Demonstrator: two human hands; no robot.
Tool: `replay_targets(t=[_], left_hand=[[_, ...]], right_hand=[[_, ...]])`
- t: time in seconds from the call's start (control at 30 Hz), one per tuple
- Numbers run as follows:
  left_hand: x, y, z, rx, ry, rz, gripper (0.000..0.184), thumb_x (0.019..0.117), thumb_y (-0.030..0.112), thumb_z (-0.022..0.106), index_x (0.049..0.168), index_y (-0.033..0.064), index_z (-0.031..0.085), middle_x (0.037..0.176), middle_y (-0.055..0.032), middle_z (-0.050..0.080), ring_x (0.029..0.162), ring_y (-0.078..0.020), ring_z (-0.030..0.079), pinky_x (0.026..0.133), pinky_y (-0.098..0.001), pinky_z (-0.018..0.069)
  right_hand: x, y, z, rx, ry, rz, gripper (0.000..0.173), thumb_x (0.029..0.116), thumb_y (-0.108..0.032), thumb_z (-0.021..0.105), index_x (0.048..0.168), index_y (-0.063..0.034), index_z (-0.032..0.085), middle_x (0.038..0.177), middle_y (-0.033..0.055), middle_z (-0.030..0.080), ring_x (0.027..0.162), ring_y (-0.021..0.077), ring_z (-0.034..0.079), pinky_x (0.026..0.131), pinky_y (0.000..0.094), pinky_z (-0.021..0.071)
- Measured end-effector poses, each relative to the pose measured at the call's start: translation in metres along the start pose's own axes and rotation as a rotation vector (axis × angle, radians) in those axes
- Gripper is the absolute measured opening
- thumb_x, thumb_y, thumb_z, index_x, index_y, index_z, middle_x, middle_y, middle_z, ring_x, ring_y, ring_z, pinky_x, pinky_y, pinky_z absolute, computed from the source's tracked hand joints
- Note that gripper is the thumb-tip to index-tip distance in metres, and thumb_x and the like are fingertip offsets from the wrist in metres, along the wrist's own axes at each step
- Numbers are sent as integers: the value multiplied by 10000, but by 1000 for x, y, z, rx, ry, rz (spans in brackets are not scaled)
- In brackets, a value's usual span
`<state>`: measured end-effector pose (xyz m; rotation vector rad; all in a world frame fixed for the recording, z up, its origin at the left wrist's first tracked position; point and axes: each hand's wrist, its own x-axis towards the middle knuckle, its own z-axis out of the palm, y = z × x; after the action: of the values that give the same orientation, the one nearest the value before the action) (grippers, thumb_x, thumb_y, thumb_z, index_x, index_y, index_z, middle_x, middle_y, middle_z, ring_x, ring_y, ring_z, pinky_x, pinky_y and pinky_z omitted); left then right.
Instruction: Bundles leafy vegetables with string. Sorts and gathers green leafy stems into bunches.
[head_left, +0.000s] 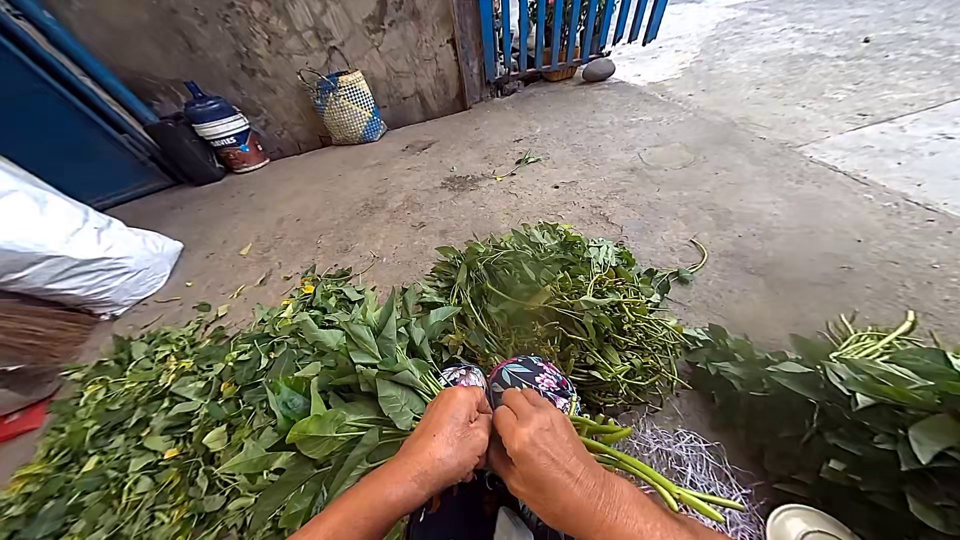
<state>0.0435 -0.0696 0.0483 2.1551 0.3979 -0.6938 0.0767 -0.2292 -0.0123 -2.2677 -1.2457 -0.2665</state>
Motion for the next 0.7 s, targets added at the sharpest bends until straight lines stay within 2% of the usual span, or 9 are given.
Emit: replay_targets(t=[0.1,0.23,0.33,0.4,0.47,0.6,0.7], left_hand=[[-2,-3,-3,-12,-7,15,194,1064,184,486,988,75,627,694,-33,677,529,-130,647,522,-286,561],[-13,-1,-14,-32,-72,-31,215,1070,225,524,937,92,628,689,-33,709,484,-114,628,454,-249,495],[-16,-6,-11,-439,-101,-92,184,1056,151,558,896,67,592,667,-80,708,452,-122,634,385,-217,463],[-17,-8,0,-773,-48,-171,138,1036,82,576,914,28,610,665,-109,697,453,-142,639,374,-229,481],[-20,-9,12,-984,15,-209,107,1024,50,580,936,11,627,680,-106,690,469,-138,638,377,-234,487],[-24,-19,28,-1053,43,-77,87,1005,41,616,947,1,667,696,-118,702,503,-139,656,405,-234,504],[-23,-31,29,-999,16,76,91,989,62,646,946,1,698,704,-123,711,509,-137,661,421,-236,520]], right_hand=[[-1,2,-1,98,-29,22,194,898,-214,647,785,-58,663,830,93,635,804,258,672,664,375,586],[7,17,-23,533,-241,224,219,947,-189,571,905,-32,718,902,95,653,849,186,647,752,348,544],[12,30,-31,790,-356,282,202,945,-221,598,920,-64,722,930,53,634,854,117,605,744,292,501],[13,36,-32,907,-393,231,183,940,-225,660,920,-59,735,956,49,640,890,101,602,770,261,503],[14,40,-35,984,-438,179,184,947,-220,690,927,-44,738,987,60,634,935,98,587,799,238,487],[17,46,-38,1051,-478,160,205,993,-193,619,989,-23,732,1034,74,650,980,101,590,848,243,484],[20,44,-33,983,-473,233,208,1049,-189,537,1045,-35,678,937,50,653,840,83,616,767,248,513]])
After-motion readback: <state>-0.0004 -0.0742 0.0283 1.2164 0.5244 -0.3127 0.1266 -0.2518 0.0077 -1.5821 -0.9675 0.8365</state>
